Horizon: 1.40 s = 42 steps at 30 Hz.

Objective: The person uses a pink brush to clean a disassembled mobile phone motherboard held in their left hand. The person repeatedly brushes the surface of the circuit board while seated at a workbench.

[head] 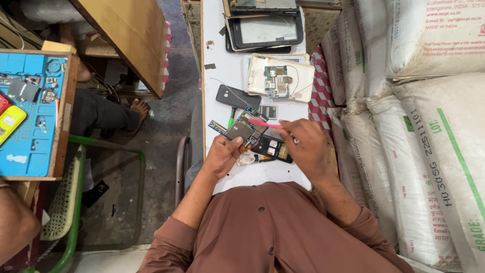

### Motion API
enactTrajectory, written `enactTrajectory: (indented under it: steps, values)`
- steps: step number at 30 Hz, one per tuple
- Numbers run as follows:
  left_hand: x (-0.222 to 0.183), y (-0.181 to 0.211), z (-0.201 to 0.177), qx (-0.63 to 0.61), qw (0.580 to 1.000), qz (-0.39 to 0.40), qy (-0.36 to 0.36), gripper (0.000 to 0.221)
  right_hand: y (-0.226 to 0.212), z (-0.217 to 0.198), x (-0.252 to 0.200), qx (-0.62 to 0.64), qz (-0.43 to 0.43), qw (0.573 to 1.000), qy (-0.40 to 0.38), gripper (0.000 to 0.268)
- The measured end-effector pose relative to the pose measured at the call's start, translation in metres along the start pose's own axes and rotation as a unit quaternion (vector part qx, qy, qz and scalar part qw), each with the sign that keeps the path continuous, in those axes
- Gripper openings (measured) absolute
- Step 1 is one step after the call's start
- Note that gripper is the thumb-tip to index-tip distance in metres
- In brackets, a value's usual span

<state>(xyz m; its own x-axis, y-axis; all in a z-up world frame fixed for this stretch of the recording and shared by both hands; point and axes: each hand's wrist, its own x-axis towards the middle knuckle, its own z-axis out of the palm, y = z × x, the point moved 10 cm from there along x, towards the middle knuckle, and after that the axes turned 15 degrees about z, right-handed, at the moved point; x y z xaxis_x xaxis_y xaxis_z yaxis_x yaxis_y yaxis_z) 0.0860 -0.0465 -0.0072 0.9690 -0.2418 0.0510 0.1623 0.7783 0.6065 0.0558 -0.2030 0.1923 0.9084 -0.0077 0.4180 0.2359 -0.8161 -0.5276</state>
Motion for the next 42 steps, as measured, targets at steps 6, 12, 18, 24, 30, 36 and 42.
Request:
enactTrajectory:
  steps: [6, 12, 18, 24, 30, 36, 42]
  values:
    - [-0.002, -0.004, -0.006, 0.019, 1.000, -0.005, -0.008, 0.028, 0.003, -0.001, 0.007, 0.025, 0.036, 0.999, 0.030, 0.019]
    - [-0.003, -0.014, -0.018, 0.030, 0.999, 0.011, -0.026, 0.019, -0.004, 0.002, 0.001, 0.009, 0.002, 1.000, 0.005, 0.019]
    - [-0.002, -0.014, -0.013, 0.051, 0.999, -0.005, -0.019, 0.025, 0.001, 0.009, 0.003, -0.005, 0.007, 1.000, 0.000, 0.019]
    - [0.000, 0.002, 0.003, 0.012, 0.999, 0.028, -0.030, 0.025, 0.010, 0.003, -0.006, 0.050, 0.059, 0.997, -0.010, 0.016]
    - [0.001, -0.001, -0.005, 0.007, 1.000, 0.023, -0.004, 0.029, 0.013, 0.002, -0.012, 0.030, 0.084, 0.996, -0.018, 0.015]
    - [0.001, -0.002, -0.003, 0.031, 0.999, 0.029, -0.021, 0.030, 0.008, 0.006, -0.010, 0.036, 0.076, 0.996, 0.006, 0.011]
    - [0.002, -0.008, -0.008, 0.017, 1.000, 0.024, -0.009, 0.029, 0.031, 0.008, -0.022, 0.073, 0.178, 0.981, -0.021, 0.016]
